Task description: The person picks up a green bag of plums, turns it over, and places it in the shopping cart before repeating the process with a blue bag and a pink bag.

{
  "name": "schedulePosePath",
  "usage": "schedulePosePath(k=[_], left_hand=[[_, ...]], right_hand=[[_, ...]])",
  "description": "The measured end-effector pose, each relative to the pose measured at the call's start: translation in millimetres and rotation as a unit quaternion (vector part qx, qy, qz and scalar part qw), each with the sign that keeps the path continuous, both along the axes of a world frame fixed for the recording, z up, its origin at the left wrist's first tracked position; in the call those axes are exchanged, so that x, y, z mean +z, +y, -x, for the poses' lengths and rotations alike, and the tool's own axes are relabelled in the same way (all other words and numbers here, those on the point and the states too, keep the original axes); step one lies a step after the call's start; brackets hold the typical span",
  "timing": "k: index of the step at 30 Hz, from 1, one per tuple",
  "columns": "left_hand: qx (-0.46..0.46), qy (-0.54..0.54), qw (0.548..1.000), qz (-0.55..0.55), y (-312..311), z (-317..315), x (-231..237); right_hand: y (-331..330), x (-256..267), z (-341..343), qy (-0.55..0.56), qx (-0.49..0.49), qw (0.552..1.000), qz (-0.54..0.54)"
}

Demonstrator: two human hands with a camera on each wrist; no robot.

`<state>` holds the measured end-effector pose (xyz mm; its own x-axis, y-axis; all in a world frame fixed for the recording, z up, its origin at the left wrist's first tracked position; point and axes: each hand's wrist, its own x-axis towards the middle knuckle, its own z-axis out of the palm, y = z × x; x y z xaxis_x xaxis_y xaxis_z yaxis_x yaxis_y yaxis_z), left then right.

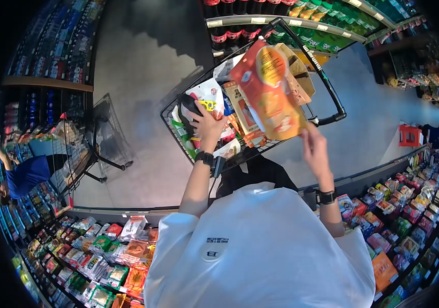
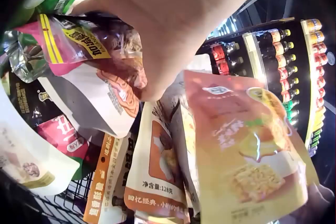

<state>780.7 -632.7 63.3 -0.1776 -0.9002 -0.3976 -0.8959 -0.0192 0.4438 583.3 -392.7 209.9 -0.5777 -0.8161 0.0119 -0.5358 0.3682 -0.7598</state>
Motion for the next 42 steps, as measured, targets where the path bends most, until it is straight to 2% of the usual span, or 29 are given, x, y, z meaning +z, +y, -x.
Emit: schedulePosePath(k=[2, 5, 6, 9, 10, 13, 14, 17, 18, 19, 20, 21, 23, 26, 28, 29, 30, 31, 33, 36, 38, 39, 40, 41, 42], left_hand=[[-0.012, -0.005, 1.0, 0.001, -5.5, -0.7, -2.3], [-0.028, 0.016, 0.999, -0.004, -10.6, -9.7, -4.6], [-0.029, 0.03, 0.999, -0.009, -13.2, -14.7, -4.3], [-0.038, 0.096, 0.995, 0.005, -19.0, -35.2, -12.1], [-0.036, 0.152, 0.987, 0.029, -20.2, -43.6, -16.4], [-0.03, 0.201, 0.978, 0.038, -26.4, -62.5, -25.3], [-0.034, 0.208, 0.975, 0.073, -28.8, -67.6, -32.1], [-0.017, 0.196, 0.979, 0.059, -28.5, -77.3, -16.7], [-0.023, 0.211, 0.975, 0.071, -28.6, -80.1, -18.1], [-0.021, 0.207, 0.976, 0.072, -27.5, -81.6, -20.5], [-0.021, 0.201, 0.977, 0.071, -25.2, -82.8, -22.9], [-0.021, 0.198, 0.977, 0.072, -23.6, -81.7, -22.0], [-0.028, 0.187, 0.979, 0.075, -16.7, -80.3, -21.1], [-0.041, 0.182, 0.98, 0.077, -8.0, -80.6, -12.4], [-0.048, 0.163, 0.983, 0.063, -6.4, -80.3, -9.3], [-0.048, 0.159, 0.985, 0.041, -5.1, -79.6, -4.6], [-0.055, 0.16, 0.985, 0.043, -2.1, -79.4, 0.2], [-0.075, 0.164, 0.983, 0.039, -2.7, -84.0, -6.5], [-0.096, 0.181, 0.978, 0.034, 0.0, -91.3, 2.4], [-0.098, 0.291, 0.949, -0.064, -12.3, -119.9, 18.1], [-0.039, 0.305, 0.948, -0.089, -11.6, -141.1, 43.4], [-0.008, 0.312, 0.945, -0.1, -12.3, -154.0, 51.9], [-0.001, 0.305, 0.95, -0.073, -15.7, -171.5, 47.2], [0.007, 0.298, 0.953, -0.048, -18.7, -190.0, 41.7], [0.014, 0.29, 0.957, -0.022, -20.9, -206.6, 37.2]], right_hand=[[3.5, 13.7, -1.3, 0.008, -0.058, 0.997, 0.053], [6.1, 9.6, -1.5, 0.086, -0.093, 0.99, 0.06], [3.0, 13.6, -4.3, 0.053, -0.098, 0.994, -0.004], [8.3, -45.5, 3.6, -0.045, -0.08, 0.995, -0.023], [8.7, -55.0, 4.7, -0.052, -0.077, 0.995, -0.035], [2.6, -53.1, -0.5, 0.017, -0.084, 0.996, 0.014], [-0.6, -46.5, -2.9, 0.135, -0.096, 0.986, 0.009], [-26.7, 6.2, -24.3, 0.215, -0.087, 0.968, 0.093], [-30.1, 12.4, -31.3, 0.161, -0.042, 0.98, 0.106], [-34.6, 9.6, -38.8, 0.047, 0.022, 0.996, 0.074], [-39.9, 5.2, -46.6, -0.069, 0.084, 0.993, 0.041], [-47.9, -0.4, -52.0, -0.181, 0.146, 0.972, 0.009], [-67.9, -48.9, -59.2, -0.339, 0.235, 0.908, -0.077], [-96.4, -126.9, -77.0, -0.561, 0.142, 0.799, -0.164], [-104.5, -202.9, -97.2, -0.579, 0.106, 0.791, -0.165], [-108.8, -222.1, -106.0, -0.59, 0.086, 0.785, -0.166], [-118.1, -213.2, -111.8, -0.555, 0.112, 0.801, -0.194], [-114.9, -190.0, -126.9, -0.589, 0.045, 0.802, -0.085], [-130.4, -186.8, -139.7, -0.492, -0.048, 0.855, -0.156], [-126.9, -219.9, -139.8, -0.422, -0.003, 0.896, -0.141], [-120.0, -247.4, -129.3, -0.274, 0.108, 0.932, -0.213], [-115.2, -265.6, -125.6, -0.195, 0.165, 0.935, -0.246], [-110.6, -275.4, -128.9, -0.198, 0.157, 0.954, -0.162], [-107.1, -285.2, -129.2, -0.173, 0.142, 0.958, -0.18], [-109.6, -264.1, -129.1, -0.149, 0.126, 0.961, -0.196]])
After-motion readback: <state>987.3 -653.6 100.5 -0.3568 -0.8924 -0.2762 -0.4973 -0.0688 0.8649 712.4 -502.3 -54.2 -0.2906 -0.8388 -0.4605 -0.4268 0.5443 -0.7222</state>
